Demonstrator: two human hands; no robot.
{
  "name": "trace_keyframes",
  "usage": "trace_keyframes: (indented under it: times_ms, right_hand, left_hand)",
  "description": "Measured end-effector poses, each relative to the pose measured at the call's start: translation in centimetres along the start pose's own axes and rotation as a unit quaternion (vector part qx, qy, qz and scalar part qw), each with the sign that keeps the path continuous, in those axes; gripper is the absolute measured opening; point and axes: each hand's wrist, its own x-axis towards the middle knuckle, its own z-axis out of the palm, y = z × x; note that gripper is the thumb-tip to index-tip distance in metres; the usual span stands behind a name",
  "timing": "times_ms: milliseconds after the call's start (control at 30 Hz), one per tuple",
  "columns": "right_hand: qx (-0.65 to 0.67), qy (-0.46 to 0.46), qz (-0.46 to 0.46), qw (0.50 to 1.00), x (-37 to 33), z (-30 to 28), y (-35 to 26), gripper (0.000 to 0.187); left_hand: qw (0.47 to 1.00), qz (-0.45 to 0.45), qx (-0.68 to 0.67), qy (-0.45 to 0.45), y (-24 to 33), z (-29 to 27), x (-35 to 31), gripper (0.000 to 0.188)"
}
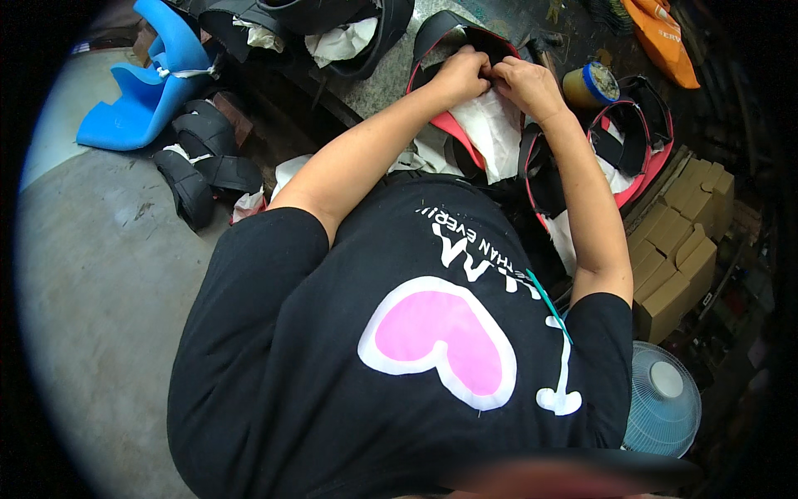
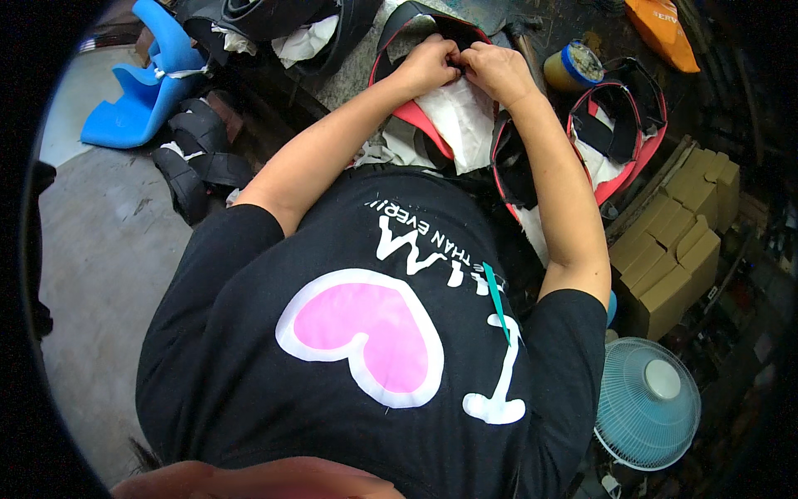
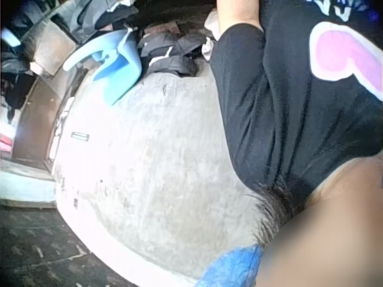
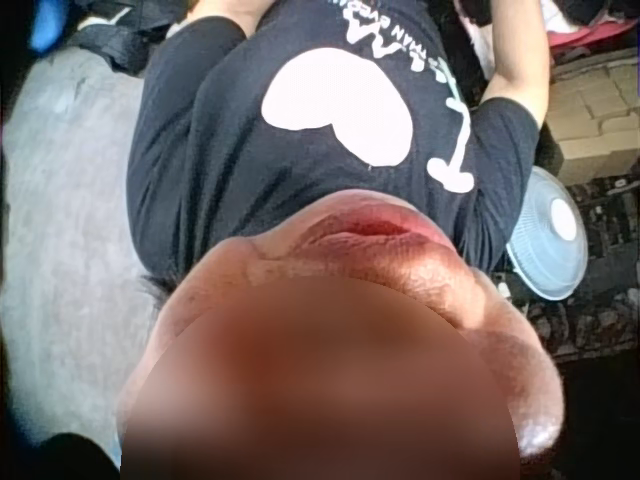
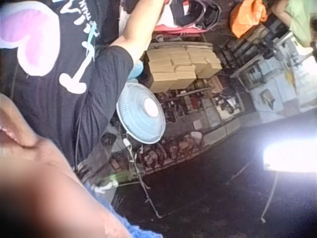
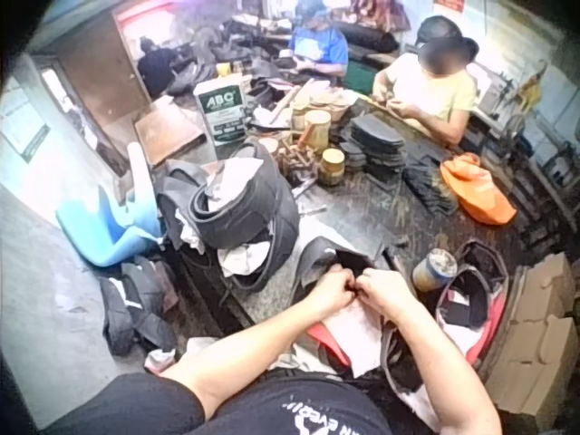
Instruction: The person uses shears to trim excess white fabric from the interior of a red and black shoe. They repeatedly cut and adjust the fabric along the inner lining, then place the shoe aside and pick up another shoe to continue the same trimming process.
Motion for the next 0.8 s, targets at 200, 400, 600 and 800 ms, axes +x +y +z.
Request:
trace_keyframes:
  times_ms: [200, 400, 600, 800]
  right_hand:
    - [0.035, 0.052, 0.033, 0.997, 0.0, 0.4, -0.2, 0.013]
    - [0.046, 0.069, 0.001, 0.997, -1.5, 0.6, 0.2, 0.010]
    - [0.029, 0.012, 0.040, 0.999, -2.6, 0.3, 0.5, 0.014]
    - [0.288, 0.097, 0.188, 0.934, -3.0, 0.3, 0.7, 0.024]
  left_hand:
    - [0.994, -0.048, 0.099, -0.008, 2.1, 0.1, -0.3, 0.024]
    - [0.996, -0.025, 0.082, -0.026, 2.0, -0.6, -0.1, 0.021]
    - [0.997, 0.065, 0.026, -0.031, 1.0, -0.5, -1.2, 0.018]
    - [0.998, 0.064, 0.020, -0.018, 0.9, -0.8, -1.2, 0.028]
